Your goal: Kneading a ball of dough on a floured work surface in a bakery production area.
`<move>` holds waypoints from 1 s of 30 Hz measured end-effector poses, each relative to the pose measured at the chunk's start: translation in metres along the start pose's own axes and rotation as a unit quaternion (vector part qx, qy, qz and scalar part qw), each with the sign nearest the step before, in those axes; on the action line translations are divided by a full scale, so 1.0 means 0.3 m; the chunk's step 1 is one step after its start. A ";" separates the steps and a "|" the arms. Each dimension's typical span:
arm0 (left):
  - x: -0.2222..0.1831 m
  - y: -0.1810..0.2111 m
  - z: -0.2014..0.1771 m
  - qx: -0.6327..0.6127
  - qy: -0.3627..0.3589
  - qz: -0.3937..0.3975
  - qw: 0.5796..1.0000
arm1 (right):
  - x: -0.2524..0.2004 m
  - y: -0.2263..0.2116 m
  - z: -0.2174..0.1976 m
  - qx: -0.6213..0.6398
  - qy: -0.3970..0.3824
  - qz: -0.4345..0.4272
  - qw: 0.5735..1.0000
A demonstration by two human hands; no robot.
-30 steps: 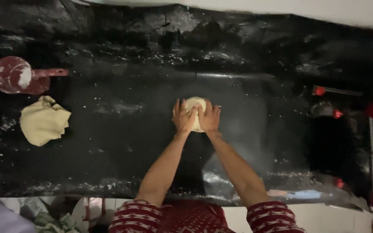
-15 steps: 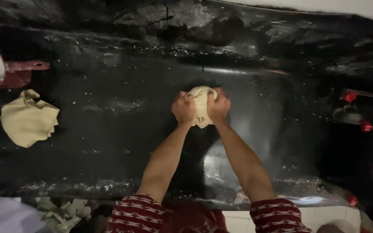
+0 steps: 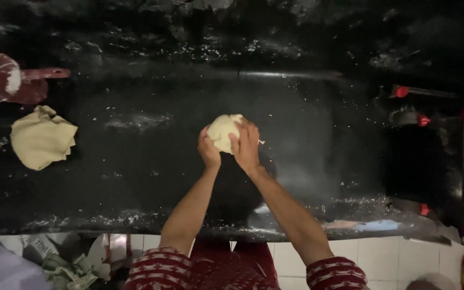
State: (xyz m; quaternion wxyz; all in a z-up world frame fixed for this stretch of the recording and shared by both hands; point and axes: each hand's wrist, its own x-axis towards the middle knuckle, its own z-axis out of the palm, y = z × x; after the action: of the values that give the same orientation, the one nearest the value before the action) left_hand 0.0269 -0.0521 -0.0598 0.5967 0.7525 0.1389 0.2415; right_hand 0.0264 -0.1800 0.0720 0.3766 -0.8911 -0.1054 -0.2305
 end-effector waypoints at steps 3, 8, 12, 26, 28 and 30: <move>0.008 0.091 -0.140 0.011 -0.108 -0.038 0.993 | -0.106 0.043 0.009 0.021 -0.064 -0.032 0.997; 0.105 0.453 -0.088 0.252 -0.268 -0.206 0.907 | -0.166 0.085 -0.027 0.112 -0.126 0.001 0.986; 0.095 0.422 -0.021 0.344 -0.296 -0.128 0.882 | -0.135 0.047 -0.096 0.224 -0.088 0.204 0.949; -0.015 0.224 -0.086 0.193 -0.066 -0.052 0.978 | -0.043 0.048 0.177 0.021 -0.203 0.509 0.836; 0.001 0.184 -0.072 0.202 -0.059 -0.065 0.975 | 0.002 0.039 0.177 0.013 -0.228 0.500 0.835; 0.002 0.140 -0.068 0.251 -0.056 -0.071 0.964 | 0.026 0.023 0.182 -0.030 -0.224 0.494 0.839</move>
State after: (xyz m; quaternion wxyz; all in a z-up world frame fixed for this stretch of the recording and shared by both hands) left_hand 0.0133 -0.0452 -0.0155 0.4108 0.8789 0.2143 0.1130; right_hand 0.0539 -0.1455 0.0382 0.3793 -0.8631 0.2746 0.1891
